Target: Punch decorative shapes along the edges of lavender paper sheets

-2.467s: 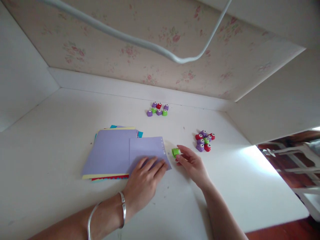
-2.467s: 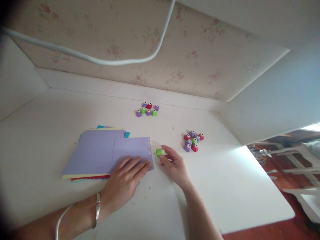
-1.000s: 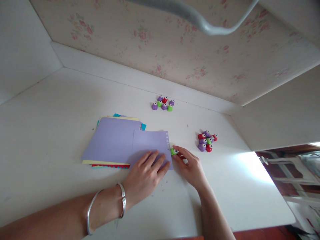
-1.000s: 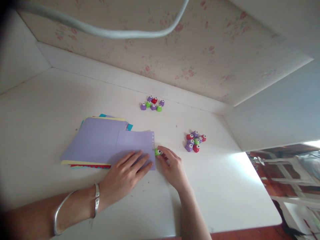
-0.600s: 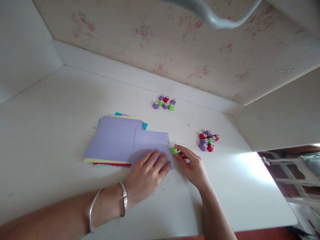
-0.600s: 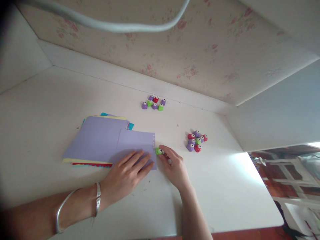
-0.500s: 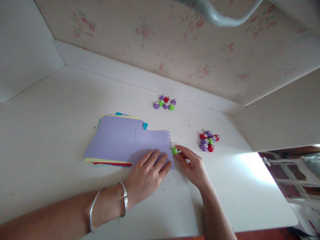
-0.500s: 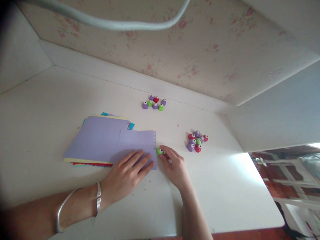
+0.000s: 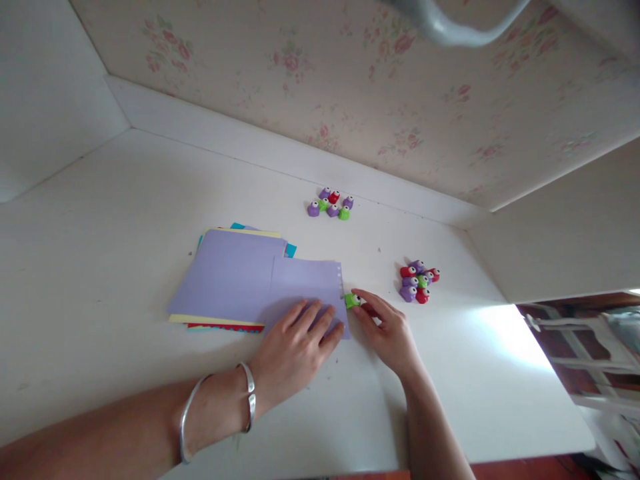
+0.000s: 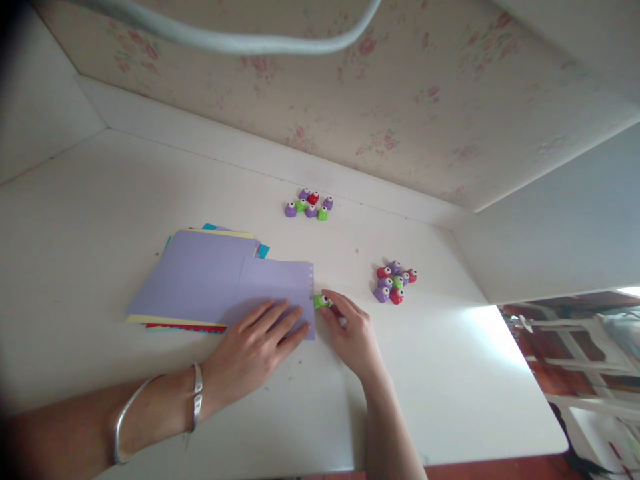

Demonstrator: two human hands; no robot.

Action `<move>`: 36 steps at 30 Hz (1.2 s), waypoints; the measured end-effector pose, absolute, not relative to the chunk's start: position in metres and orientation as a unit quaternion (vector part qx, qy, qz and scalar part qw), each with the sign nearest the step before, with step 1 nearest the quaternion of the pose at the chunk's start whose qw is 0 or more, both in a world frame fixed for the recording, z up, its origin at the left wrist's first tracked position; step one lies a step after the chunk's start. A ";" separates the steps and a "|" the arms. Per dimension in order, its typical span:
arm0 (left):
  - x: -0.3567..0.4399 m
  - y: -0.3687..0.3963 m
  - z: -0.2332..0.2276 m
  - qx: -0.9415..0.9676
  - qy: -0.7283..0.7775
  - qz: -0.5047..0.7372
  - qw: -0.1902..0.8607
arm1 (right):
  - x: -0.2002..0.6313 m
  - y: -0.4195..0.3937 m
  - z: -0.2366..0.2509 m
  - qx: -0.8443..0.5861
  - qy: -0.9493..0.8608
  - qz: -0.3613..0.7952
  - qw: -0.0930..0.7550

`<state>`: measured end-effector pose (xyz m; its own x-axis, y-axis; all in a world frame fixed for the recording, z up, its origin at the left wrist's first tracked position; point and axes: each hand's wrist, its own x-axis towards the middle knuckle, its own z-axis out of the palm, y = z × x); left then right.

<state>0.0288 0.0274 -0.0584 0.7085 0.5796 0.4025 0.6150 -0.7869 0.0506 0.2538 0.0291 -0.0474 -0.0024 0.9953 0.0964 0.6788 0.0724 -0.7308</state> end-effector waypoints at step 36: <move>0.029 0.030 -0.061 -0.922 -0.310 -0.226 0.056 | 0.255 0.028 -0.050 -0.621 -0.670 0.239 0.328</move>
<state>0.0286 0.0297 -0.0605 0.7047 0.5468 0.4520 0.5976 -0.8010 0.0373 0.2548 0.0282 -0.0497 -0.0125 0.9897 0.1426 0.6752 0.1135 -0.7289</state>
